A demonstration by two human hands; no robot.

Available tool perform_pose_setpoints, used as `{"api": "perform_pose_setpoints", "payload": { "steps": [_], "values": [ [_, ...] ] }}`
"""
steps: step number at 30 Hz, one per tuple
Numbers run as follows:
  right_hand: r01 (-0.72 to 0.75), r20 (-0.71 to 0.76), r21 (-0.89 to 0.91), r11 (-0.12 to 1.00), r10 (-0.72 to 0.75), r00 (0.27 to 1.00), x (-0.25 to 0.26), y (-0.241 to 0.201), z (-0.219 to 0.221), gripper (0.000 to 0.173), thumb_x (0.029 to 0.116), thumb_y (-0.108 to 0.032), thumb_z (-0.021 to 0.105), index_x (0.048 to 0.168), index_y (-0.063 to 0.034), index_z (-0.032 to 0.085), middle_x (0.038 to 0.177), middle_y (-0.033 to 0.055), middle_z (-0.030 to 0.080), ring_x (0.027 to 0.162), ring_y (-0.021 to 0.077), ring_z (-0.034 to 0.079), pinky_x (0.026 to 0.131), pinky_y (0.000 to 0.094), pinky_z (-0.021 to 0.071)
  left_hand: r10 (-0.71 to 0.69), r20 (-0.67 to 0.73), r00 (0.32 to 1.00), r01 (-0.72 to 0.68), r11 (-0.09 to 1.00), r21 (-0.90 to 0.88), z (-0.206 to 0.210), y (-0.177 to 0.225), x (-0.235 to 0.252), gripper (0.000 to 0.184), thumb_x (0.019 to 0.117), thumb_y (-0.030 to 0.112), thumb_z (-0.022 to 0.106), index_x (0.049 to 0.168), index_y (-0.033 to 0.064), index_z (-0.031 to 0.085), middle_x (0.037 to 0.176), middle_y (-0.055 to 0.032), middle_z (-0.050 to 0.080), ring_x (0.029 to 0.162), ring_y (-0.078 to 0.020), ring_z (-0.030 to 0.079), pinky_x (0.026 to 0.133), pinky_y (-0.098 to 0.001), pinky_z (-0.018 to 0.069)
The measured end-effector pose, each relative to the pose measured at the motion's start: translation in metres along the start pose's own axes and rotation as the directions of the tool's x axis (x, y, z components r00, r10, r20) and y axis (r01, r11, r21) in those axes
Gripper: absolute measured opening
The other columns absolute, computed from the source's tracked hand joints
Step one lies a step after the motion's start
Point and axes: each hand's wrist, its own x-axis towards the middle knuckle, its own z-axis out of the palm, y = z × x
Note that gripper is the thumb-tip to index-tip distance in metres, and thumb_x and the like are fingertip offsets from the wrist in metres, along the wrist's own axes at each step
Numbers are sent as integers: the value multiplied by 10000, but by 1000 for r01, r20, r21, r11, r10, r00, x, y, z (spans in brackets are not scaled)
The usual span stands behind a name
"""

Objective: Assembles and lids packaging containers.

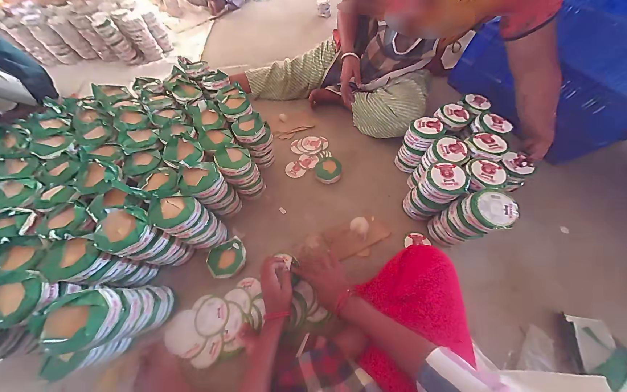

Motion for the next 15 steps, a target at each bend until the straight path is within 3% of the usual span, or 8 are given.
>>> {"api": "perform_pose_setpoints", "payload": {
  "steps": [2,5,9,12,13,15],
  "values": [
    [-41,-18,74,996,43,999,-6,-3,8,758,930,43,530,1555,-376,429,1674,15,316,1583,376,84,1199,723,81,-6,0,1000,6,1000,5,0,1,0,260,928,109,511,994,-103,646,1219,-269,660,1305,-454,533,1138,-521,396],
    [-75,37,124,989,71,997,-15,-11,14,728,966,-1,515,1556,-414,411,1694,-19,261,1579,400,73,1201,707,114,-14,18,1000,14,1000,2,-1,2,0,261,934,96,510,1020,-114,639,1249,-283,644,1322,-457,516,1133,-522,399],
    [5,19,97,995,-7,1000,-24,-20,17,729,924,38,565,1528,-360,479,1704,-22,232,1580,396,78,1191,723,114,-48,36,998,48,999,-1,-3,5,2,259,943,86,505,1029,-120,637,1274,-296,630,1336,-458,505,1134,-520,399],
    [-102,-95,199,975,123,988,-18,-14,11,622,969,-22,523,1503,-340,523,1662,55,337,1569,399,139,1222,661,150,-34,22,999,35,999,-16,-4,2,2,277,938,95,501,1022,-131,635,1261,-310,630,1313,-466,521,1124,-519,404],
    [-135,-102,202,970,158,982,-13,-10,6,611,971,-32,521,1516,-307,510,1661,79,333,1571,401,124,1223,654,155,-34,20,999,34,999,-14,-4,1,2,277,938,101,500,1019,-128,632,1262,-308,628,1309,-458,525,1124,-514,406],
    [-154,-100,191,969,175,979,-1,-2,-3,632,974,-42,522,1553,-288,456,1684,41,286,1581,384,81,1231,647,140,-29,23,999,29,1000,-10,-3,0,1,285,941,115,498,1024,-121,632,1267,-308,624,1303,-450,531,1113,-513,415]
  ]
}}
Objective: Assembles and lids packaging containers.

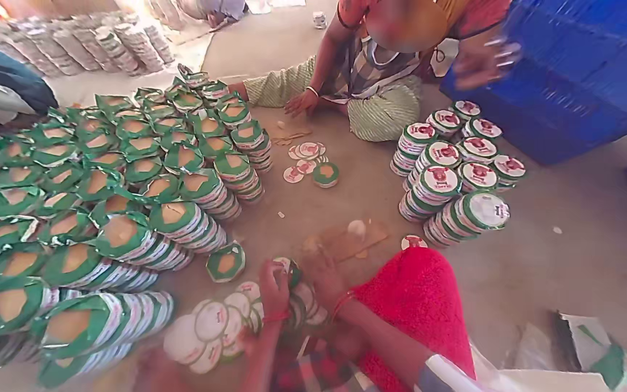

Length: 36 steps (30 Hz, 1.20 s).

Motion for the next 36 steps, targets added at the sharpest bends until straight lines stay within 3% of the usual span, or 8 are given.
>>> {"api": "perform_pose_setpoints", "payload": {
  "steps": [6,11,17,21,23,26,29,36],
  "values": [
    [51,68,-40,998,-49,997,25,-4,-4,596,1002,-108,535,1541,-351,462,1700,-30,243,1590,356,36,1220,684,93,8,-11,1000,-8,1000,-18,1,-1,-1,268,941,98,492,1037,-112,628,1242,-285,637,1310,-452,517,1115,-517,414],
    [119,19,-178,977,-117,993,20,-13,-2,601,969,-8,547,1516,-255,514,1682,-9,297,1589,344,81,1196,728,22,30,-6,1000,-30,999,26,2,1,-3,270,944,102,492,1026,-114,630,1254,-300,628,1291,-452,542,1098,-516,434],
    [229,121,-343,911,-199,973,21,-23,-16,535,967,48,523,1487,-82,518,1689,39,277,1585,363,99,1212,706,39,59,61,996,-65,993,98,0,2,-2,391,1019,195,436,1166,-56,696,1285,-241,662,1340,-475,510,1165,-562,362],
    [333,110,-433,838,-318,942,22,-19,-18,492,950,82,543,1430,-25,565,1668,53,327,1585,338,127,1218,693,71,169,78,982,-181,966,183,4,-4,-5,394,1013,134,414,1160,-60,724,1267,-242,679,1299,-502,545,1146,-593,375],
    [316,93,-382,868,-304,948,23,-12,-24,464,987,15,529,1439,-79,575,1666,59,332,1584,338,133,1222,691,51,208,108,972,-226,953,202,3,-5,-7,419,1009,168,399,1160,-35,733,1269,-230,680,1299,-498,545,1147,-604,368],
    [85,21,-144,986,-83,996,22,2,-34,460,1010,-91,526,1469,-99,552,1661,145,311,1573,394,123,1245,646,71,211,236,949,-274,920,279,-7,0,-9,506,1022,308,379,1280,4,691,1362,-211,634,1378,-511,458,1175,-640,302],
    [-108,-71,45,993,111,991,19,19,-37,493,981,-76,560,1473,-88,541,1644,177,325,1559,393,180,1237,611,175,223,354,908,-368,829,421,-12,6,-15,543,958,315,564,1377,-26,613,1438,-222,581,1406,-503,438,1153,-683,303],
    [-110,-149,157,981,134,980,18,16,-40,524,917,16,602,1427,-103,589,1609,160,385,1540,390,237,1213,617,231,136,423,896,-358,784,507,-6,12,-22,621,949,298,676,1439,-56,535,1486,-266,516,1397,-523,437,1155,-629,343]
  ]
}}
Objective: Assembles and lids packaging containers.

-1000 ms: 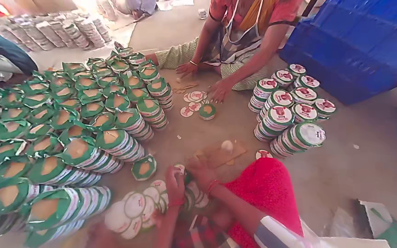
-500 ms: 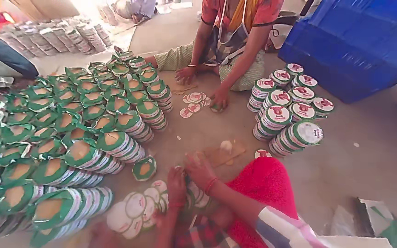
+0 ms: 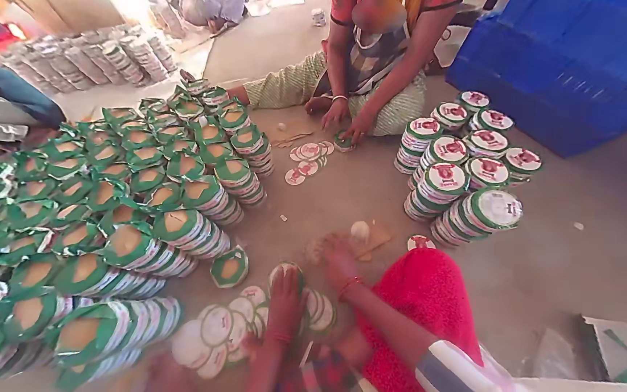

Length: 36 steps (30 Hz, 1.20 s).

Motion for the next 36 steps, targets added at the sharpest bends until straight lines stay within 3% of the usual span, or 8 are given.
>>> {"api": "perform_pose_setpoints", "payload": {
  "steps": [4,15,19,21,23,27,31,36],
  "values": [
    [25,4,-15,1000,-25,1000,3,-2,8,493,932,-19,589,1417,-110,598,1606,157,393,1540,389,238,1213,622,228,42,42,998,-45,996,76,1,0,-1,602,983,246,630,1469,-77,485,1545,-273,441,1406,-542,413,1151,-650,332],
    [-2,-30,18,1000,3,1000,-6,-2,5,466,941,-69,603,1405,-118,616,1597,173,403,1535,386,250,1218,603,227,134,49,990,-141,978,154,5,-7,1,547,956,56,614,1470,-77,481,1489,-343,466,1327,-603,466,1080,-686,392],
    [-26,-54,73,997,29,998,-16,-2,8,497,955,-97,602,1450,-107,572,1604,220,373,1515,412,288,1218,593,248,11,196,981,-44,985,165,-6,8,6,595,961,-12,576,1529,-48,404,1569,-336,356,1420,-596,341,1162,-670,288],
    [-42,-99,146,988,56,994,-21,4,15,500,941,-97,616,1439,-75,574,1559,239,422,1466,413,370,1205,549,309,-37,241,970,-3,987,162,-17,13,13,547,1005,115,571,1524,-1,444,1583,-302,360,1444,-547,345,1183,-631,288],
    [-75,-132,264,962,113,985,-25,10,17,495,933,-85,645,1420,-27,577,1525,262,450,1426,404,432,1186,502,366,-112,302,947,91,992,83,-37,16,21,602,998,382,619,1510,89,496,1613,-253,339,1488,-473,314,1215,-580,260],
    [-130,-113,484,866,209,971,-24,18,16,507,959,-43,631,1449,20,514,1500,273,483,1420,383,454,1191,467,365,-278,302,912,286,958,19,-51,12,32,1038,746,551,850,1580,147,383,1628,-322,224,1485,-548,230,1187,-666,218],
    [-142,7,663,735,184,983,-12,16,22,462,989,-38,602,1432,51,505,1438,242,554,1332,315,556,1133,417,440,-370,357,857,393,920,10,-42,3,47,1116,696,444,904,1583,77,334,1575,-270,364,1433,-473,374,1134,-579,380],
    [-319,300,891,324,111,948,-13,-9,41,522,1097,-320,453,1503,4,403,1452,235,519,1299,311,560,1079,463,473,-346,48,937,346,899,-269,-48,15,42,1304,628,409,935,1594,-45,186,1468,-308,485,1317,-480,511,1106,-560,422]
  ]
}}
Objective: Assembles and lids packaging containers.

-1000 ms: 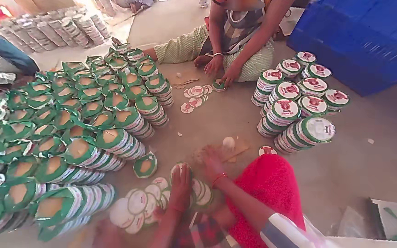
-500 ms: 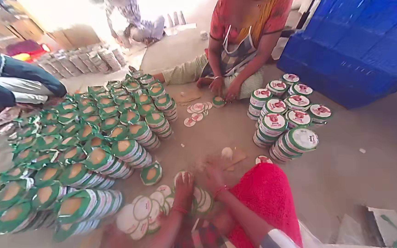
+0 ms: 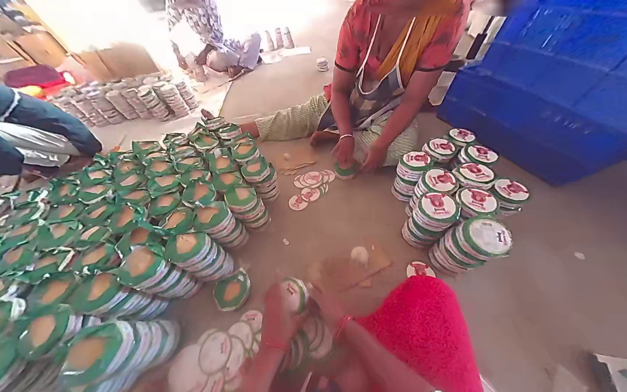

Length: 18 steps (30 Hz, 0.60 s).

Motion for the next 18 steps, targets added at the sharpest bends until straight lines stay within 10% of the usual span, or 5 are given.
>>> {"api": "perform_pose_setpoints", "payload": {
  "steps": [5,8,11,14,18],
  "values": [
    [-50,185,406,912,-29,982,9,-38,16,663,1086,-554,157,1368,-99,548,1118,121,699,987,204,694,855,406,586,240,-204,949,-288,925,-249,-1,11,0,1341,587,426,897,1569,-110,157,1508,-323,431,1368,-474,459,1123,-583,399],
    [360,228,-227,905,-310,923,27,-62,29,492,1108,-248,333,1555,-51,392,1475,159,539,1309,215,552,1092,405,451,211,-335,918,-348,834,-428,-37,-2,12,1360,713,714,761,1574,-103,97,1613,-351,210,1517,-435,230,1220,-556,266],
    [504,409,-840,199,-378,831,49,-51,48,665,998,-481,556,1573,-178,415,1611,159,399,1483,422,347,1136,673,315,17,-565,825,-348,803,-483,-70,-25,20,1250,841,801,539,1555,-117,83,1614,-328,214,1506,-300,288,1171,-425,356],
    [469,485,-874,-129,-295,823,78,8,58,656,1013,-425,573,1594,-194,376,1636,168,359,1498,499,286,1112,804,197,-120,-629,768,-312,787,-532,-78,-49,25,1150,895,726,532,1549,-118,105,1610,-328,226,1500,-284,305,1176,-391,349],
    [414,429,-903,-111,-220,876,83,12,65,689,1016,-455,556,1605,-170,342,1654,151,327,1514,477,257,1125,794,172,-187,-582,791,-218,804,-553,-75,-56,24,923,942,520,556,1545,-94,222,1612,-294,275,1487,-277,324,1164,-393,351]
  ]
}}
